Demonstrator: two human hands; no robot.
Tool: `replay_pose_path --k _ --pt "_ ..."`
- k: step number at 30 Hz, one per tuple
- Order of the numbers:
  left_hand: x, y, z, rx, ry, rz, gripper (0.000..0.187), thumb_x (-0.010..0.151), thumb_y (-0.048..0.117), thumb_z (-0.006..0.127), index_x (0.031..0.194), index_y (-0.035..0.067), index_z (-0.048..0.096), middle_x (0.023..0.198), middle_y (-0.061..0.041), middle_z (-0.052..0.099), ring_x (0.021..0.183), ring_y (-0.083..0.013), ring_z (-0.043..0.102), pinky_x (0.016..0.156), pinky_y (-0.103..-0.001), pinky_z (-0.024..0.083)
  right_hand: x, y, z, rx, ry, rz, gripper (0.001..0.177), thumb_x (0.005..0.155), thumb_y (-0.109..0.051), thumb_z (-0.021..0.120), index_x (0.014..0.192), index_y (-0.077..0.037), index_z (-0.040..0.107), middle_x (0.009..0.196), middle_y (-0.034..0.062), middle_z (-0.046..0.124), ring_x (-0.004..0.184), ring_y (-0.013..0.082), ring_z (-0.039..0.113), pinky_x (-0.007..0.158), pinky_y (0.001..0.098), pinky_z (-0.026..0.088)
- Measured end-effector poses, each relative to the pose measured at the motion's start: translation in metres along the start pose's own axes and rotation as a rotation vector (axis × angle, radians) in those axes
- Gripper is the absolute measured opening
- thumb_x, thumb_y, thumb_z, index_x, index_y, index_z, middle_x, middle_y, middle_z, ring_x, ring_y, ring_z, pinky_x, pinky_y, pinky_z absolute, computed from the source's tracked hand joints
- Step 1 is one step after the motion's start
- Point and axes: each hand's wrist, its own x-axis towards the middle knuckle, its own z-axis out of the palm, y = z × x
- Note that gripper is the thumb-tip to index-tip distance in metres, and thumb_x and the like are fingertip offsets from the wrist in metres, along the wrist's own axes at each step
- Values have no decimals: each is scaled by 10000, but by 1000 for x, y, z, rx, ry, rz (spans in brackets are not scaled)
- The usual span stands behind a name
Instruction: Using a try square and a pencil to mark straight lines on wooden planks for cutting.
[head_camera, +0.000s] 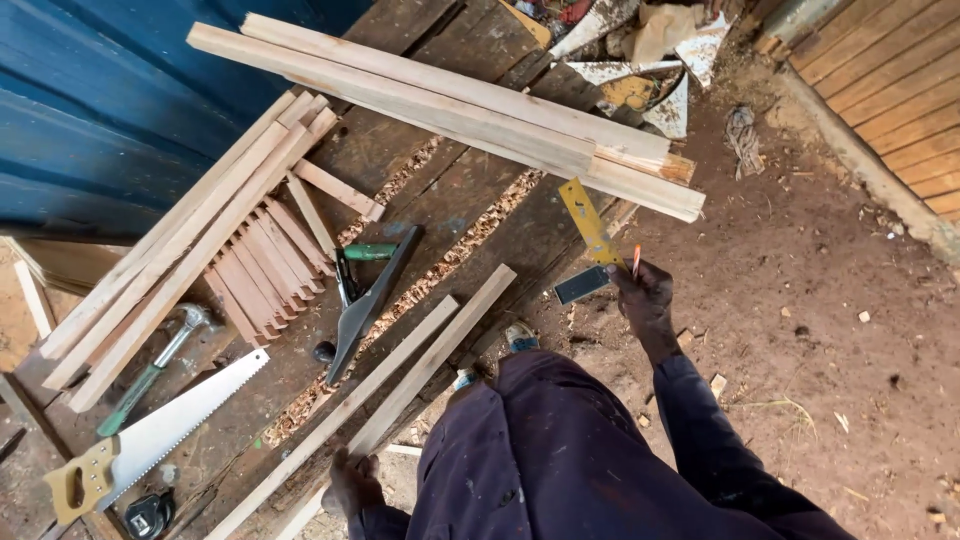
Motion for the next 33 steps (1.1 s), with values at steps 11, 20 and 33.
replay_pose_path --k 11,20,33 --pt "-65 31 13 268 114 -68 336 1052 371 613 977 48 670 1115 -291 731 920 -379 757 719 -470 646 -17 -18 39 -100 -136 72 252 971 -226 709 1038 14 739 527 -4 411 418 77 345 383 287 288" --pt "-43 -12 46 1104 57 1384 539 686 440 948 1009 109 670 921 -75 684 897 -257 584 879 -416 440 -21 21 35 -18 -163 -28 241 967 -187 729 775 -81 630 592 -65 372 479 47 321 415 279 292" --pt "-38 66 86 1200 -725 851 350 963 429 624 1284 343 735 1031 -104 775 1098 -401 680 935 -548 547 -34 -13 31 -28 126 96 45 858 -4 800 843 -28 764 565 31 559 548 37 456 512 200 332"
